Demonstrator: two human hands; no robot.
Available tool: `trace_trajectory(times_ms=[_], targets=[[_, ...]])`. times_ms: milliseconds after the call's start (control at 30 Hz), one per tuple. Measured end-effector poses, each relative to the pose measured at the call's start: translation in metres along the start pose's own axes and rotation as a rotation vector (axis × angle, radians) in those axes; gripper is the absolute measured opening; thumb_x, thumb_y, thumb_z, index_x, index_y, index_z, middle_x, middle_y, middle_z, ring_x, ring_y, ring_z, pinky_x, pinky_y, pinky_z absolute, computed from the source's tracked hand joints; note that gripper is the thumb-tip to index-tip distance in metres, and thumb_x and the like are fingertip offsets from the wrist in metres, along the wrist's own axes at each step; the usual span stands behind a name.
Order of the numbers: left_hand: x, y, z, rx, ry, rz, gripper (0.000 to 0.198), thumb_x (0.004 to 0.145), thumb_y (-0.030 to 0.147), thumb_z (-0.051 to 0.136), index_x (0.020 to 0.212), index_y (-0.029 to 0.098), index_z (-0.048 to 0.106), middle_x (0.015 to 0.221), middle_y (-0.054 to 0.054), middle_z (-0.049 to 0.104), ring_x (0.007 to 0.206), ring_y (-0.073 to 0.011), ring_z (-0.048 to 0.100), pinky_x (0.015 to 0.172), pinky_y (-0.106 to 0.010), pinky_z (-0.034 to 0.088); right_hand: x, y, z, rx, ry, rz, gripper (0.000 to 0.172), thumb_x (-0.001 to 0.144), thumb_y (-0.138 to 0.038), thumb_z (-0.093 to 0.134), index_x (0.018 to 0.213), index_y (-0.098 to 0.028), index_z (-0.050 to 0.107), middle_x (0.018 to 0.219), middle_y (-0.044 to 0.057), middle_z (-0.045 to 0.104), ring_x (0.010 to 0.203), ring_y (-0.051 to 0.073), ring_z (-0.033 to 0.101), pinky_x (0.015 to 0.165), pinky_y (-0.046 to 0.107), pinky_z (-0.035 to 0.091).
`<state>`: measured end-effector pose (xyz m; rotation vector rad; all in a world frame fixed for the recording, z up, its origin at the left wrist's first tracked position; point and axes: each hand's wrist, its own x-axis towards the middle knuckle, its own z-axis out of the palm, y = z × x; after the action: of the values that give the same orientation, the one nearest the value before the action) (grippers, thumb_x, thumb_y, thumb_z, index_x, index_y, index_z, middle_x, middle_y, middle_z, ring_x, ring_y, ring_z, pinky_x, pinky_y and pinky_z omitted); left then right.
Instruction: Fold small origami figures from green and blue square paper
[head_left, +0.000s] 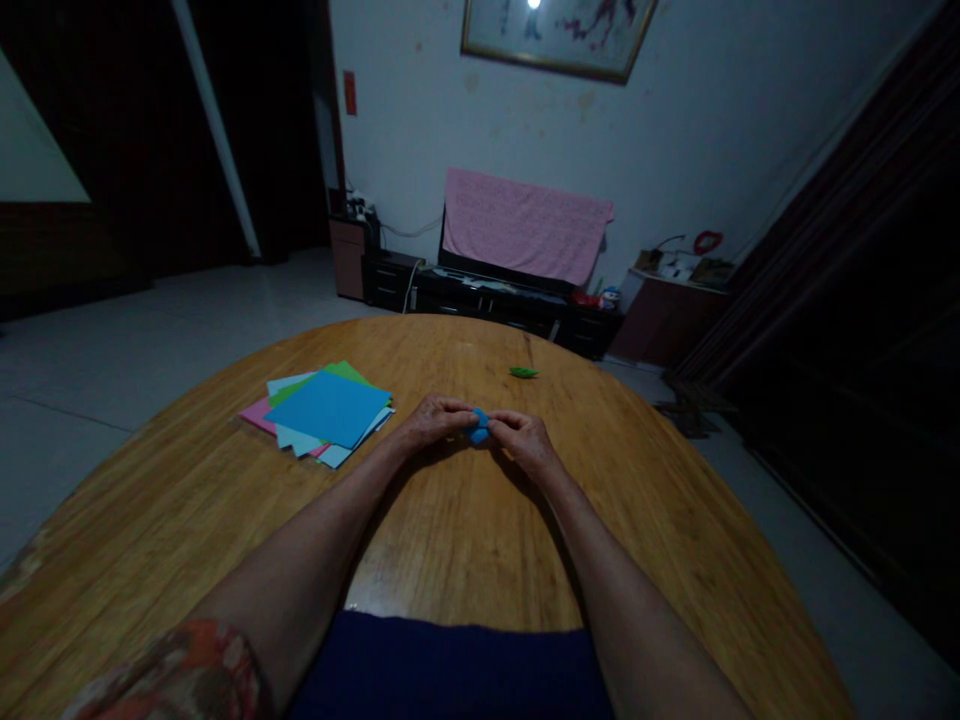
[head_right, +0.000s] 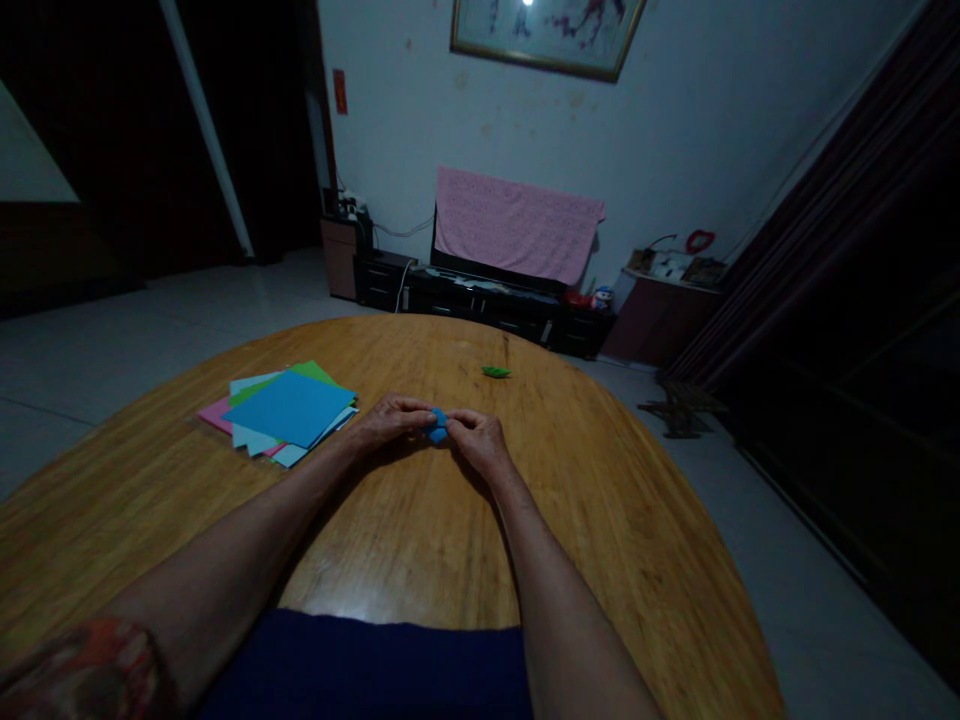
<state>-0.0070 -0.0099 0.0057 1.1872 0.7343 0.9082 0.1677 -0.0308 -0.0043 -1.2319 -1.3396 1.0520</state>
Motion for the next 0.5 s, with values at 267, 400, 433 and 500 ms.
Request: trace_trajectory(times_ms=[267,400,433,500], targets=[[-0.0008,0.0019,0.0031,-0.038,-0.011,-0.021,0.028,0.062,0.031,0.079,0.079,0.011,0.071,0.071,-0.006,0.066,0.064,-0.0134,0.059,0.062,-0.027,0.046,0.0000,-0.0002,0.0003,0.000,0.010,0.023,0.025,0.065,-0.036,0.067,0.079,-0.016,0.072,0.062,0.002,0.066,0.056,0.014,0.058,0.052,0.023,0.043],[-0.0005,0.0032,0.0053,-0.027,0.002,-0.033,0.027,0.060,0.029,0.079,0.079,0.011,0.071,0.069,-0.006,0.065,0.062,-0.0136,0.058,0.061,-0.027,0.046,-0.0017,-0.0030,0.0010,0.029,0.002,0.050,0.023,0.064,-0.034,0.068,0.078,-0.016,0.072,0.060,0.001,0.064,0.055,0.012,0.056,0.050,0.021,0.041],[0.0004,0.0022,0.0048,-0.028,0.006,-0.025,0.026,0.061,0.028,0.079,0.078,0.011,0.070,0.070,-0.006,0.065,0.062,-0.0136,0.058,0.061,-0.027,0.046,-0.0027,-0.0038,0.0013,0.034,-0.003,0.065,0.023,0.064,-0.034,0.068,0.078,-0.016,0.071,0.060,0.001,0.064,0.054,0.012,0.055,0.049,0.021,0.041],[0.0038,-0.0009,0.0019,-0.019,0.013,-0.016,0.023,0.062,0.028,0.077,0.077,0.012,0.069,0.068,-0.005,0.065,0.060,-0.0130,0.057,0.059,-0.026,0.045,-0.0049,-0.0052,0.0020,0.055,-0.020,0.103,0.023,0.064,-0.034,0.069,0.079,-0.016,0.071,0.060,0.001,0.063,0.052,0.011,0.054,0.048,0.021,0.040]])
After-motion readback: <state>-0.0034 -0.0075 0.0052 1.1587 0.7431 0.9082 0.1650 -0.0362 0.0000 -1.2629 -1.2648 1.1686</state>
